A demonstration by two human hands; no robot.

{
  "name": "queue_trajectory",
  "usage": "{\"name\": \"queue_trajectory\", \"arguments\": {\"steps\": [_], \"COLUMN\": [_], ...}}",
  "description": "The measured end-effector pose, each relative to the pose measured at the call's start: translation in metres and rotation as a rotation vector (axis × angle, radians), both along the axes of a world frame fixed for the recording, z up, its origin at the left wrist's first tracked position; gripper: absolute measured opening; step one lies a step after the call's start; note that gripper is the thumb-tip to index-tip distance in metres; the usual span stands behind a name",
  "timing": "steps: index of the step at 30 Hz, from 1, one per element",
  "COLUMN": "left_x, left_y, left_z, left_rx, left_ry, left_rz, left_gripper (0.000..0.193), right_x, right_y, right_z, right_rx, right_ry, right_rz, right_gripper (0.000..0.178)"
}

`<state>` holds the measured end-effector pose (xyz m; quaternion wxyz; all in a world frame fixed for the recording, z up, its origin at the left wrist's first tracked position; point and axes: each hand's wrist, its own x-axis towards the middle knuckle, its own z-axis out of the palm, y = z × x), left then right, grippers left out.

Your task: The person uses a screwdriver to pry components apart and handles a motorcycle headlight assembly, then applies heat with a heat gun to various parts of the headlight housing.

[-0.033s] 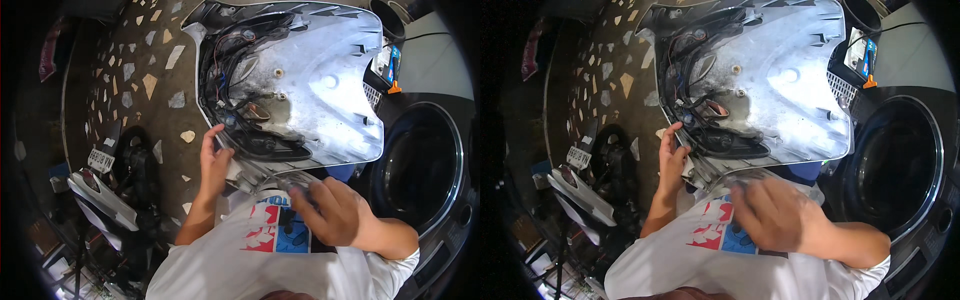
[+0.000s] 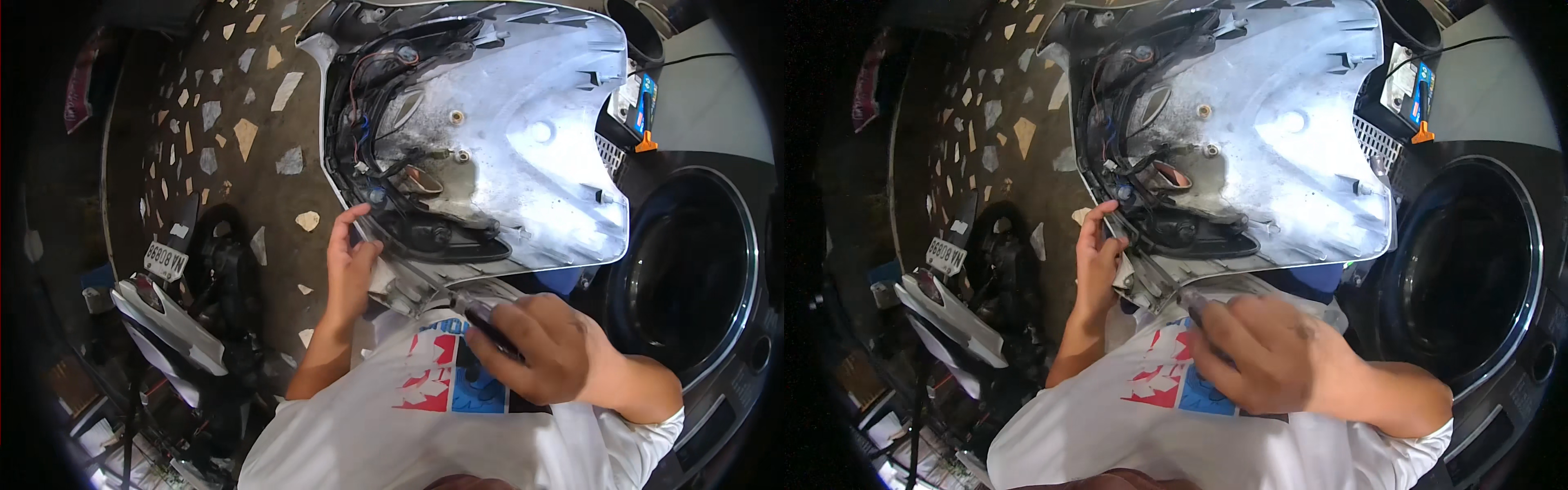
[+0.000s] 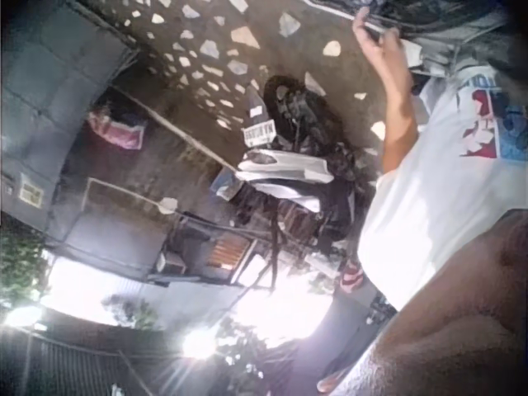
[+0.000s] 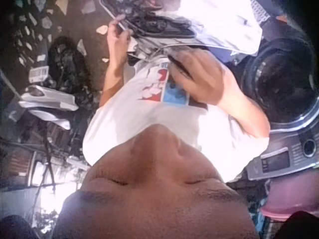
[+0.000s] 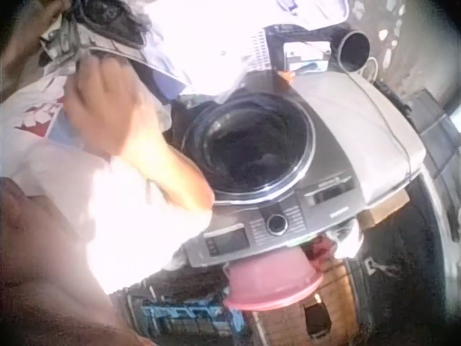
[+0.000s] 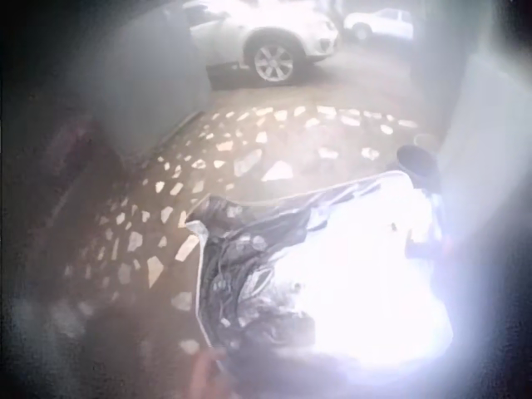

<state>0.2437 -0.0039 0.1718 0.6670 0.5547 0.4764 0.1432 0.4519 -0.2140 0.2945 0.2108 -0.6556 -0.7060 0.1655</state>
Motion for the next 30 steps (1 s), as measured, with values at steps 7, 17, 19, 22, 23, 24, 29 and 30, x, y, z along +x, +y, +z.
{"name": "queue_trajectory", "arguments": {"steps": [7, 17, 19, 22, 23, 24, 29, 30], "left_x": [-0.005, -0.008, 0.0, 0.01, 0.009, 0.013, 0.024, 0.031], "left_y": [0.001, 0.002, 0.01, 0.036, 0.043, 0.041, 0.049, 0.054], "left_z": [-0.003, 0.052, 0.066, 0.065, 0.057, 0.058, 0.045, 0.046], "left_rx": [-0.006, 0.827, 0.537, 0.491, 0.536, 0.538, 0.482, 0.484], "left_ry": [0.089, 0.133, 0.249, 0.205, 0.107, 0.106, 0.345, 0.343], "left_rz": [-0.041, -0.648, -0.744, -0.981, -0.965, -0.97, -1.003, -1.005], "left_gripper": [0.041, 0.047, 0.058, 0.056, 0.041, 0.041, 0.018, 0.018], "right_x": [-0.014, -0.006, -0.007, -0.001, -0.001, -0.003, -0.015, -0.014], "right_y": [-0.01, -0.003, -0.006, 0.005, 0.007, 0.009, -0.009, -0.011], "right_z": [0.007, 0.008, 0.008, -0.011, -0.012, -0.014, -0.001, -0.002], "right_rx": [-0.145, -0.039, -0.086, 0.231, 0.347, 0.453, -0.048, -0.157], "right_ry": [0.047, 0.015, -0.066, 0.003, 0.058, 0.101, -0.061, -0.113], "right_rz": [-0.194, -0.163, -0.184, -0.069, -0.018, 0.031, -0.175, -0.171], "right_gripper": [0.032, 0.029, 0.029, 0.026, 0.025, 0.024, 0.021, 0.02]}}
